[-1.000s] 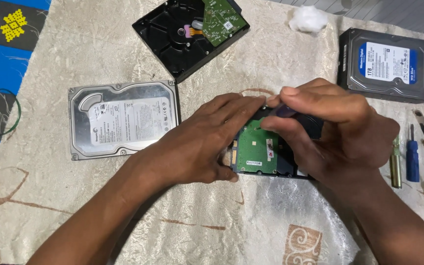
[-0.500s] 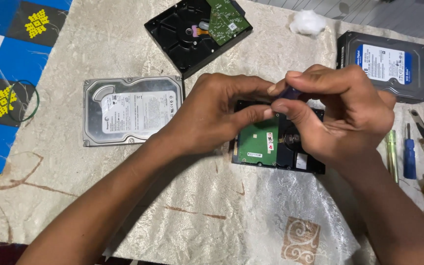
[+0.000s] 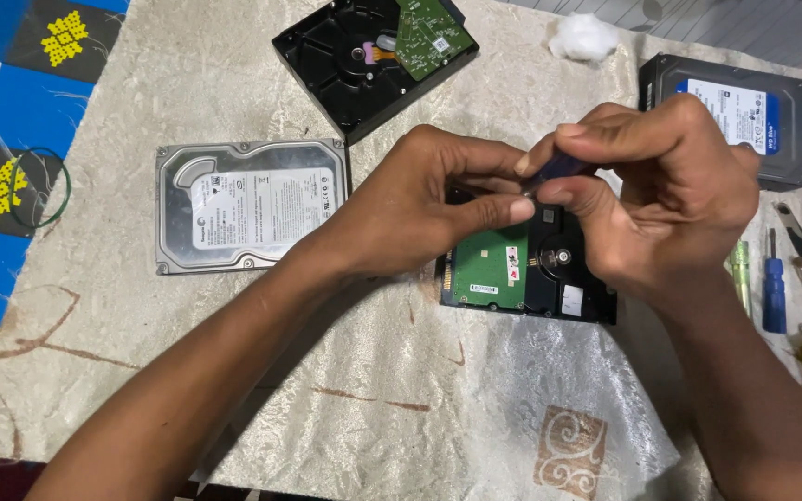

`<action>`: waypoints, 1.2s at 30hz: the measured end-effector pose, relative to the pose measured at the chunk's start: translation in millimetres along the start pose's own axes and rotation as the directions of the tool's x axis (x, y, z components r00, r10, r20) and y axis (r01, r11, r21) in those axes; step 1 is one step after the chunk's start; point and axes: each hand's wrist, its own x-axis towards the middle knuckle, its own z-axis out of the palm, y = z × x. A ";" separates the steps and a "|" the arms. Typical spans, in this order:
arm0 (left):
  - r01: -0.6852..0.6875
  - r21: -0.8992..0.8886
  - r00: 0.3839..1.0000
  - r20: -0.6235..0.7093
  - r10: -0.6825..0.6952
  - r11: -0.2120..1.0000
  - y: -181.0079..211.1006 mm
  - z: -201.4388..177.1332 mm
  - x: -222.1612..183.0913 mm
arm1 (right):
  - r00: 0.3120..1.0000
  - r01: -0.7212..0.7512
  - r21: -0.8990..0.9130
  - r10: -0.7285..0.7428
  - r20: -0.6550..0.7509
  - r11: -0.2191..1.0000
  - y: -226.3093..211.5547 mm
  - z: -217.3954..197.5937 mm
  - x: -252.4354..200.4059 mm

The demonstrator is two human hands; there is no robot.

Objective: Unscrewing the printed circuit board from a hard drive and cleaning it using a sponge and a toothbrush.

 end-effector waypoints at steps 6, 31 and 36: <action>-0.050 0.021 0.997 -0.057 0.052 0.999 -9.7 3.3 7.2 | 1.000 -0.006 0.015 0.006 0.013 1.000 -1.0 -4.2 -2.0; -0.102 0.555 0.985 -0.061 0.163 0.825 -16.5 -1.0 4.4 | 0.988 -0.079 -0.080 0.089 0.130 0.994 -33.5 0.5 17.2; -0.168 0.628 0.947 -0.110 0.301 0.760 -28.4 2.1 7.3 | 0.997 -0.018 -0.297 0.039 0.066 0.955 -36.2 5.0 14.2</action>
